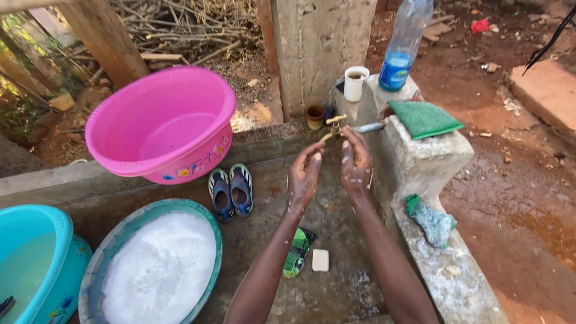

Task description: The recorder is washing a small piece of dark clothing by hand in a bowl of soapy water, using a bar of soap, and rinsing it under a running tap.

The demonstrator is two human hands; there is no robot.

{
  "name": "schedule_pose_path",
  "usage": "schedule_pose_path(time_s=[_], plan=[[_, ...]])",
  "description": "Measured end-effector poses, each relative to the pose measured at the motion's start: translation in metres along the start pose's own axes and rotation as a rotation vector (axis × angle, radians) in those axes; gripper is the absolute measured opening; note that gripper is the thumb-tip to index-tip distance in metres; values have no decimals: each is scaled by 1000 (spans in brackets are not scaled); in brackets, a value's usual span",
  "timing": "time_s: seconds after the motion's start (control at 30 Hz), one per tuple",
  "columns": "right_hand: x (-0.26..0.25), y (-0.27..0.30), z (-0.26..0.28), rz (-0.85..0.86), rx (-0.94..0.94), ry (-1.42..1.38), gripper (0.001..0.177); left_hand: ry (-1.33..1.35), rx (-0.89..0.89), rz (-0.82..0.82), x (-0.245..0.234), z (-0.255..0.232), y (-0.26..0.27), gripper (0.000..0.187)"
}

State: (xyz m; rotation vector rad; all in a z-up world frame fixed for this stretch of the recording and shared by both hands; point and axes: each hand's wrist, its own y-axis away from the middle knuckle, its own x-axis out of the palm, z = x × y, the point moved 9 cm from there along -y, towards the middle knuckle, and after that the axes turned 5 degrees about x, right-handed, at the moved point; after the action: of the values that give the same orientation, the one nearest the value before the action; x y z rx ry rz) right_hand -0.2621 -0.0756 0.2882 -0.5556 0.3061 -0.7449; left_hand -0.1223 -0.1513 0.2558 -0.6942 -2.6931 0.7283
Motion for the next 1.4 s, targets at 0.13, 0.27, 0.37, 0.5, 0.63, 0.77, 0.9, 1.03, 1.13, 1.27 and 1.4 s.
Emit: schedule_pose_path(time_s=[0.13, 0.27, 0.37, 0.5, 0.63, 0.77, 0.9, 1.03, 1.13, 1.27, 1.4], plan=[[-5, -46, -2, -62, 21, -88, 31, -22, -59, 0, 13, -17, -42, 45], [8, -75, -27, 82, 155, -211, 24, -65, -57, 25, 22, 10, -69, 45], [12, -78, -34, 153, 203, -169, 22, -74, -159, -58, 19, 12, -74, 38], [11, -84, -43, 178, 126, -153, 20, 89, -119, -83, 18, 34, -76, 32], [15, -83, -52, 199, 270, -309, 20, 0, -101, -103, 16, 26, -72, 30], [15, -81, -46, 193, 265, -297, 20, -1, -45, -82, 17, 23, -71, 30], [14, -82, -52, 183, 267, -289, 21, 39, -46, -63, 17, 18, -69, 31], [13, -79, -48, 181, 283, -320, 22, -18, -105, -13, 18, 9, -69, 32], [12, -74, -35, 172, 253, -282, 23, -20, -135, 4, 16, 16, -68, 33], [9, -72, -22, 153, 209, -173, 24, 11, -131, 10, 16, 15, -71, 32], [10, -70, -40, 144, 287, -273, 23, -37, -136, 0, 16, 17, -73, 32]])
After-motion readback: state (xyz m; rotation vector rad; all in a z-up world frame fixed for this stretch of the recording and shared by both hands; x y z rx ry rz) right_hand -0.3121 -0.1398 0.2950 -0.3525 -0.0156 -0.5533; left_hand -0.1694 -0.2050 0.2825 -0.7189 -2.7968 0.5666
